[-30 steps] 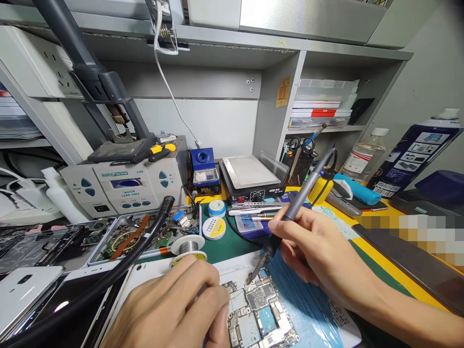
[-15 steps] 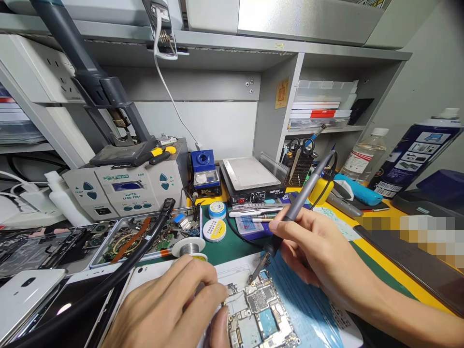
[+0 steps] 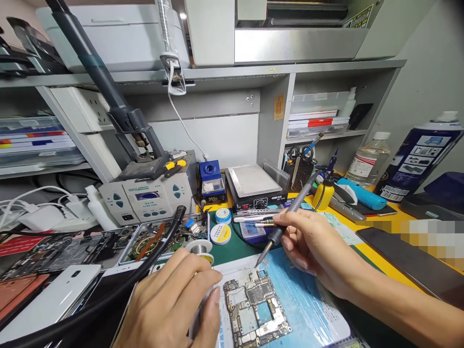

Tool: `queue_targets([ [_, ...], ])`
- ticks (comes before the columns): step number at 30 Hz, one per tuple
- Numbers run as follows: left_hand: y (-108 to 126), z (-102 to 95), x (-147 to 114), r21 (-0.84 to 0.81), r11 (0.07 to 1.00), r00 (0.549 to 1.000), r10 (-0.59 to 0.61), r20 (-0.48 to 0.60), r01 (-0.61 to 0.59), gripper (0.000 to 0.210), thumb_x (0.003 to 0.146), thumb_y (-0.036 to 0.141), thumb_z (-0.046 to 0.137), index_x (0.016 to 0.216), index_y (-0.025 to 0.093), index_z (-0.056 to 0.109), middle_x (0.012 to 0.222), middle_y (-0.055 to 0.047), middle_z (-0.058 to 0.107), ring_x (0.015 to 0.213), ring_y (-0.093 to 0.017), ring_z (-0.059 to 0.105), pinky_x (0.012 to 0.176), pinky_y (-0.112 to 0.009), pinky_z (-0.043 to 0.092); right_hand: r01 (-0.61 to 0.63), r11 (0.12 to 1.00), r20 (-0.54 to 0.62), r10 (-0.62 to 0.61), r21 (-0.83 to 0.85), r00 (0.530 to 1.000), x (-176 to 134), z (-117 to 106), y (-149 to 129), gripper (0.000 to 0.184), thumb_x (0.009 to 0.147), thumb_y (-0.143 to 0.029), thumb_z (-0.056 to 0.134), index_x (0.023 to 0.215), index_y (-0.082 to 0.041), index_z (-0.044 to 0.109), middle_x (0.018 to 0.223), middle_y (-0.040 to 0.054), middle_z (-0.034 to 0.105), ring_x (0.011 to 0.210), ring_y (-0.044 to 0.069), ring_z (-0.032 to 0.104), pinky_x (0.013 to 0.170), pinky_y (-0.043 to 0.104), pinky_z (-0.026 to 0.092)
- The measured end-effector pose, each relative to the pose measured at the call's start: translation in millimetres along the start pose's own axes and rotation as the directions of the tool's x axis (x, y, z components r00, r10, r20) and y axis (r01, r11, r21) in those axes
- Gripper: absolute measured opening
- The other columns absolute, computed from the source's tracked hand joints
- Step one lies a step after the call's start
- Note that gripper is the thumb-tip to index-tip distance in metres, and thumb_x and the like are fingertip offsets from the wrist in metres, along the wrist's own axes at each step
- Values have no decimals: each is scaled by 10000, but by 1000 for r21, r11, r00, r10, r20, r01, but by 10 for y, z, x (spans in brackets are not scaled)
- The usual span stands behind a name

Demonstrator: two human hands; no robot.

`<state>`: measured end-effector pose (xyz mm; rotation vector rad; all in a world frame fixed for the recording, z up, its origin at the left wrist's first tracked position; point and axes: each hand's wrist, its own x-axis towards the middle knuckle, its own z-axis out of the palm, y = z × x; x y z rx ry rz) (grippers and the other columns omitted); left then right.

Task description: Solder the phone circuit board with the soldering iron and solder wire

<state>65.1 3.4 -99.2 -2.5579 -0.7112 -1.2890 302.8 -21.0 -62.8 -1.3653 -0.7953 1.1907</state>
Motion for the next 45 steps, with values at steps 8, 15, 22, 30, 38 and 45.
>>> queue_targets([
  [8,-80,-43,-23,-212,975,969,-11,248,65,180,884,64,584,999,179,661,1017,-78,591,999,-217,542,855,-393,486,127,991,3,-127,-43,992,-58,11,99,327,864,-351,650,624,-222,469,370,-92,445,304,51,313,318,162,181],
  [15,-70,2,-3,-220,972,970,-25,243,80,181,900,30,565,962,182,642,1054,-65,578,1073,-202,523,923,-373,461,151,987,22,-150,-45,988,-40,-13,134,352,833,-294,647,563,-223,431,349,-90,432,298,35,282,320,164,182],
  [22,-78,9,-17,-230,972,969,13,245,45,207,903,-17,549,950,174,614,1039,-58,543,1069,-180,503,928,-341,443,149,987,-4,-150,-54,989,-23,-28,161,282,848,-310,647,638,-219,482,373,-109,425,307,41,281,305,152,195],
  [30,-34,52,-19,-251,965,980,-24,195,74,211,908,-23,538,928,169,621,1022,-60,540,1044,-183,507,910,-360,442,141,988,-4,-141,-57,990,-19,-27,171,297,875,-336,647,650,-212,497,376,-106,437,309,36,282,304,144,209],
  [38,-24,80,-43,-253,963,987,-56,149,93,223,910,-21,537,949,171,644,1032,-67,536,1013,-185,510,888,-370,451,141,988,0,-141,-64,990,-10,-37,166,285,884,-343,645,672,-212,506,381,-102,448,308,40,297,302,144,203],
  [45,-15,92,-67,-255,962,987,-65,148,102,230,911,-21,535,949,180,641,1029,-62,531,1005,-182,512,878,-365,450,145,987,4,-145,-66,989,-4,-35,169,289,890,-320,636,664,-212,491,382,-104,442,312,38,294,309,144,211],
])
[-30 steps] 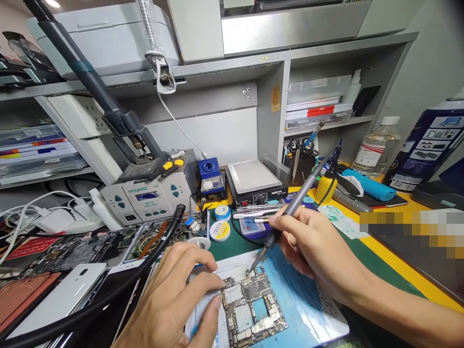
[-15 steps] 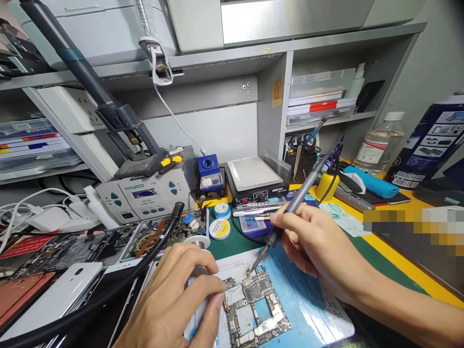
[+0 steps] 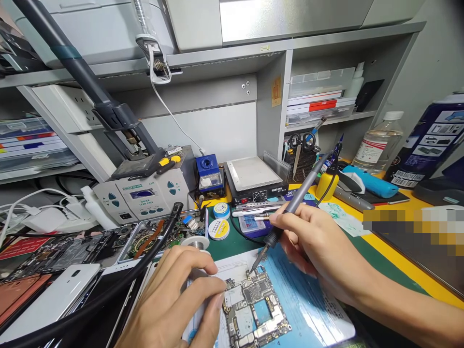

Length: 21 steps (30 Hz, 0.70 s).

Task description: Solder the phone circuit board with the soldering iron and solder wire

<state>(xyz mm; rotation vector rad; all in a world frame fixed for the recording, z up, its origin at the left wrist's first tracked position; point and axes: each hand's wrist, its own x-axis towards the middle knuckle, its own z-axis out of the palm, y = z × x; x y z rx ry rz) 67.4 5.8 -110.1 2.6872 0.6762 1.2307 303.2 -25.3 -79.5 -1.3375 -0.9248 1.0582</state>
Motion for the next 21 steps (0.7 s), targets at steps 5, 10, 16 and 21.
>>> queue_targets([
  [5,-2,-9,-7,6,1000,1000,-3,16,3,237,912,-26,534,959,180,639,1047,-61,527,1011,-175,511,879,-351,453,-3,1000,4,3,9,1000,3,4,3,329,899,-342,639,643,-213,478,386,-101,442,312,40,299,305,143,212],
  [10,-23,-26,10,18,1000,999,5,33,-6,241,909,-35,541,981,177,631,1056,-57,514,1016,-162,509,885,-332,455,1,1000,0,-1,14,1000,4,10,-10,347,888,-357,650,622,-213,480,389,-100,440,308,40,302,297,143,216],
  [16,-53,-47,30,28,999,998,31,63,-33,226,911,-20,559,1007,174,625,1083,-61,511,1038,-156,520,898,-319,476,13,1000,-7,-13,19,1000,0,12,-7,365,882,-353,656,605,-216,463,379,-95,440,308,42,309,296,141,214],
  [21,-60,-56,34,15,999,998,32,58,-33,251,899,-31,566,1033,172,631,1090,-68,520,1039,-168,527,893,-337,483,-6,1000,-14,6,15,1000,-2,12,-7,323,895,-353,653,649,-212,498,375,-97,452,312,47,324,303,137,220],
])
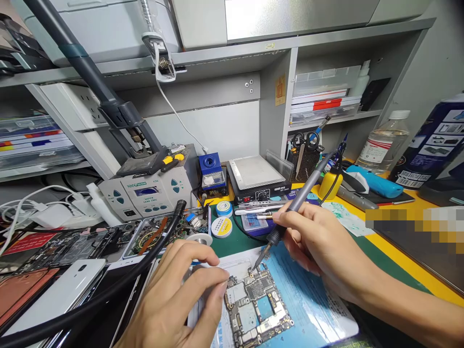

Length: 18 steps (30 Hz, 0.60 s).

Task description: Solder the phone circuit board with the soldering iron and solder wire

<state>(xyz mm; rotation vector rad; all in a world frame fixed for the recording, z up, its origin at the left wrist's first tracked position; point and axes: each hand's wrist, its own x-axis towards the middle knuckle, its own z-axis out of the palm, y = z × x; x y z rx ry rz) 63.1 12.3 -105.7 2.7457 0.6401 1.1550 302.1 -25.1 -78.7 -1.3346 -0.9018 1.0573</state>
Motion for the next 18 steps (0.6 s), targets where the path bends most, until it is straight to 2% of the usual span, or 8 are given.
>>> queue_targets([
  [9,9,-5,0,-16,1000,1000,11,-9,-11,225,897,-29,548,976,165,630,1064,-68,516,1026,-177,512,886,-355,451,25,999,17,-25,-39,1000,0,-1,-7,365,909,-352,631,619,-222,452,371,-97,437,314,43,299,315,154,205],
  [18,28,8,-13,-21,1000,999,16,-29,-17,257,874,-55,558,985,163,638,1054,-72,534,1012,-185,524,871,-371,473,36,996,39,-33,-79,999,-28,15,-19,344,905,-373,633,636,-222,481,385,-104,425,326,50,299,331,173,210],
])
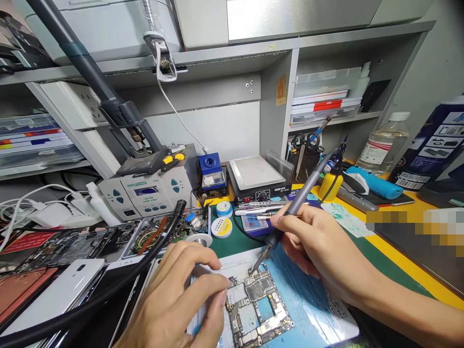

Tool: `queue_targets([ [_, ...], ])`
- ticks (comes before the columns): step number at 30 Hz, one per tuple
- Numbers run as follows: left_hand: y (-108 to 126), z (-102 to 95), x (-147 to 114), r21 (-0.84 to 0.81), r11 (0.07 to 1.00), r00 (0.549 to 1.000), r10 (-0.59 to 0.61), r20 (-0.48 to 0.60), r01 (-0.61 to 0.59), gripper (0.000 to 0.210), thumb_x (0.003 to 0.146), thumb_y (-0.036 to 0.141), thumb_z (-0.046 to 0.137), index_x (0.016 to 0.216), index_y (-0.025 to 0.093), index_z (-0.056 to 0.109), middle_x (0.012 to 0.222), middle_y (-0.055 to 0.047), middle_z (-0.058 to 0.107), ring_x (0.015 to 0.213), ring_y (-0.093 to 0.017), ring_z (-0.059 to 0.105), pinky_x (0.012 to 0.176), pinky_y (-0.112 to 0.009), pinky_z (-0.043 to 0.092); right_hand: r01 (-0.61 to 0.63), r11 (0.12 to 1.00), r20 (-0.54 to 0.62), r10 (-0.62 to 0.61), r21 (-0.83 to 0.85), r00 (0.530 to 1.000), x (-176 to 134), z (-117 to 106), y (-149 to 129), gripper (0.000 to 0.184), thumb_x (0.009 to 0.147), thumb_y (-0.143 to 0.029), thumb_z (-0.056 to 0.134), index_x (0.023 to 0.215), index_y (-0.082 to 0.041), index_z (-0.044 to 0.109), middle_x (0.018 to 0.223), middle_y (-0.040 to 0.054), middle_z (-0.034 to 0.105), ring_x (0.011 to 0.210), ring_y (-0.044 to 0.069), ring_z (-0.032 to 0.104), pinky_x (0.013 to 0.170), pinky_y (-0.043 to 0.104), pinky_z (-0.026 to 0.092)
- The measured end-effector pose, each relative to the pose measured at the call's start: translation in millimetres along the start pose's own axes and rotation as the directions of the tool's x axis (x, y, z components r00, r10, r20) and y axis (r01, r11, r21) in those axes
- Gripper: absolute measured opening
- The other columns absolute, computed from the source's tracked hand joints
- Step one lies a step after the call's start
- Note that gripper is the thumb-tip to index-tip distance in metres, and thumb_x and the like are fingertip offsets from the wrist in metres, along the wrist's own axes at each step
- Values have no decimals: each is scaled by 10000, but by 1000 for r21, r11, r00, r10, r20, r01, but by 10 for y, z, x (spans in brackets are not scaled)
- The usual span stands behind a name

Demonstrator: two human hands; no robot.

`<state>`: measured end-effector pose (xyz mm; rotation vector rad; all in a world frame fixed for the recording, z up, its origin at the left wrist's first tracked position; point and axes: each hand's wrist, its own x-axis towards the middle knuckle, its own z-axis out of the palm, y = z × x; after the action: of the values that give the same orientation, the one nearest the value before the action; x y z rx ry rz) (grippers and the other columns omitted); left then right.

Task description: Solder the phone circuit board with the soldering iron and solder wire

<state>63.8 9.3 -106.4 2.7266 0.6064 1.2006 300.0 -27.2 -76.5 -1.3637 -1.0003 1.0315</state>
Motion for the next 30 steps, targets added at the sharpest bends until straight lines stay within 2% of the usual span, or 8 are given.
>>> queue_targets([
  [9,12,-6,-5,14,1000,1000,4,1,-4,242,868,-48,566,973,159,636,1052,-74,533,1014,-188,520,865,-372,474,-40,999,23,41,-30,999,-19,27,-37,286,830,-322,694,650,-218,498,411,-96,472,331,59,352,331,177,220],
  [17,7,5,8,6,1000,1000,4,5,-4,241,858,-46,574,967,160,635,1046,-73,535,1008,-190,525,861,-372,472,3,997,38,0,-78,999,-24,29,-35,291,891,-373,648,681,-211,529,444,-96,491,339,60,364,355,191,253],
  [30,-6,8,2,2,1000,1000,-10,-4,10,238,858,-41,576,955,167,642,1036,-72,549,1004,-193,530,867,-374,474,-13,997,37,16,-81,999,-17,33,-32,288,879,-368,685,689,-212,535,449,-90,516,336,64,379,349,191,251],
])
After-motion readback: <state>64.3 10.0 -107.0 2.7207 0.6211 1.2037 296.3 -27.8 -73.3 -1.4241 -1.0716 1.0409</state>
